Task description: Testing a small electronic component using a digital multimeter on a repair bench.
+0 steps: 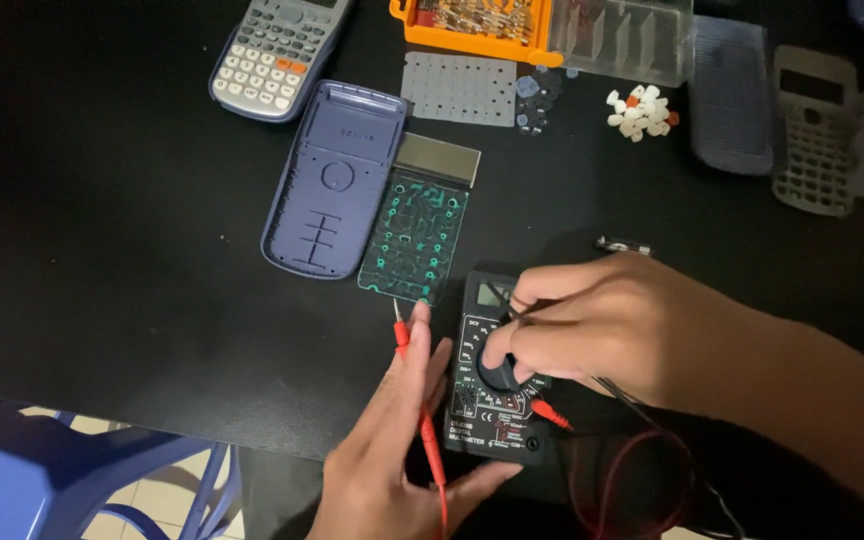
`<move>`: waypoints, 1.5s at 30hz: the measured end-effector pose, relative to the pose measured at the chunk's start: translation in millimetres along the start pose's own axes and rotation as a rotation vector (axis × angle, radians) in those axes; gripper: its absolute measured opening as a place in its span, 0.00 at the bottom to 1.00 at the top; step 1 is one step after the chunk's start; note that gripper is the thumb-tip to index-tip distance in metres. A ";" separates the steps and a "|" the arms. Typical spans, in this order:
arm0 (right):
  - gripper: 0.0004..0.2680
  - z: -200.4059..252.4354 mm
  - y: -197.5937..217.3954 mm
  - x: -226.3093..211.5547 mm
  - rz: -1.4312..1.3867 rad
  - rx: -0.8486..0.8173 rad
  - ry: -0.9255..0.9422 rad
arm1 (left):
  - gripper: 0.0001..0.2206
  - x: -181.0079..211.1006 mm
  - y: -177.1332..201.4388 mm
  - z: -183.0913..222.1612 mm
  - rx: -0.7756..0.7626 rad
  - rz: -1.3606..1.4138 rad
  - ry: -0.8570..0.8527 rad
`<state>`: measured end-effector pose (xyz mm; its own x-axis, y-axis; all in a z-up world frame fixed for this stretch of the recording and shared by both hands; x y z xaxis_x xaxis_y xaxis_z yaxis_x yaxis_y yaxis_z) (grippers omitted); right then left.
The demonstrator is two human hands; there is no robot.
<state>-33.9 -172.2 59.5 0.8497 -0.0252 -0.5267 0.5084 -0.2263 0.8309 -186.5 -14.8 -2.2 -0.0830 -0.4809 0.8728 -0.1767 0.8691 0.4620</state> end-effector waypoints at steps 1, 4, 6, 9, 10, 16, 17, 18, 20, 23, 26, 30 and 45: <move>0.06 -0.6 0.3 0.2 0.001 0.007 0.021 | 0.51 -0.2 0.4 0.0 0.008 -0.003 -0.018; 0.07 -1.3 -1.3 1.4 -0.025 0.063 0.069 | 0.49 4.9 0.2 -0.3 0.017 0.061 -0.053; 0.04 0.1 -3.9 -0.4 -0.009 0.085 0.058 | 0.47 2.1 -0.8 0.7 0.031 0.033 -0.083; 0.01 5.4 -8.4 -2.0 -0.020 0.162 0.019 | 0.46 7.4 3.3 0.2 0.032 0.049 -0.079; 0.05 8.4 -8.0 -1.4 -0.044 0.216 -0.010 | 0.47 10.3 4.3 -1.9 0.019 0.095 -0.047; 0.16 92.0 29.8 24.2 -0.023 0.479 -0.613 | 0.25 18.3 16.9 -8.3 0.217 0.090 -0.001; 0.16 110.0 25.0 37.3 -0.019 0.483 -0.614 | 0.25 21.2 19.7 -13.2 0.216 0.090 -0.007; 0.13 131.2 21.1 52.3 -0.113 0.609 -0.767 | 0.22 23.4 23.2 -18.0 0.253 0.059 0.030; 0.10 156.1 14.9 67.8 -0.207 0.739 -0.919 | 0.20 22.4 35.9 -33.0 0.288 0.029 0.062; 0.42 161.5 1.5 71.4 -0.591 0.898 -1.077 | 0.32 13.1 46.2 -64.8 -0.148 -0.066 0.220; 0.41 141.3 -4.6 64.5 -0.631 1.040 -1.076 | 0.25 18.2 41.3 -99.3 -0.242 0.047 0.054; 0.16 110.4 9.9 45.7 -0.598 0.913 -1.319 | 0.15 21.4 29.7 -145.0 -0.502 0.070 -0.100; 0.04 102.8 22.9 50.5 -0.728 0.910 -1.509 | 0.11 2.7 -11.9 -202.2 -0.820 0.098 0.040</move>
<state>6.2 -278.8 33.5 -0.5318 -0.2960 -0.7935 0.0165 -0.9404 0.3398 13.7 -3.1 26.5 -0.0234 -0.4078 0.9128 0.6023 0.7230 0.3385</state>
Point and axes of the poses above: each hand's wrist, its own z-axis away from the middle knuckle, its own y-axis out of the back of the hand, x = y × z, the point moved 2 cm from there along -z, towards the middle knuckle, and after that the axes turned 1 degree about y, right-handed, at the moved point
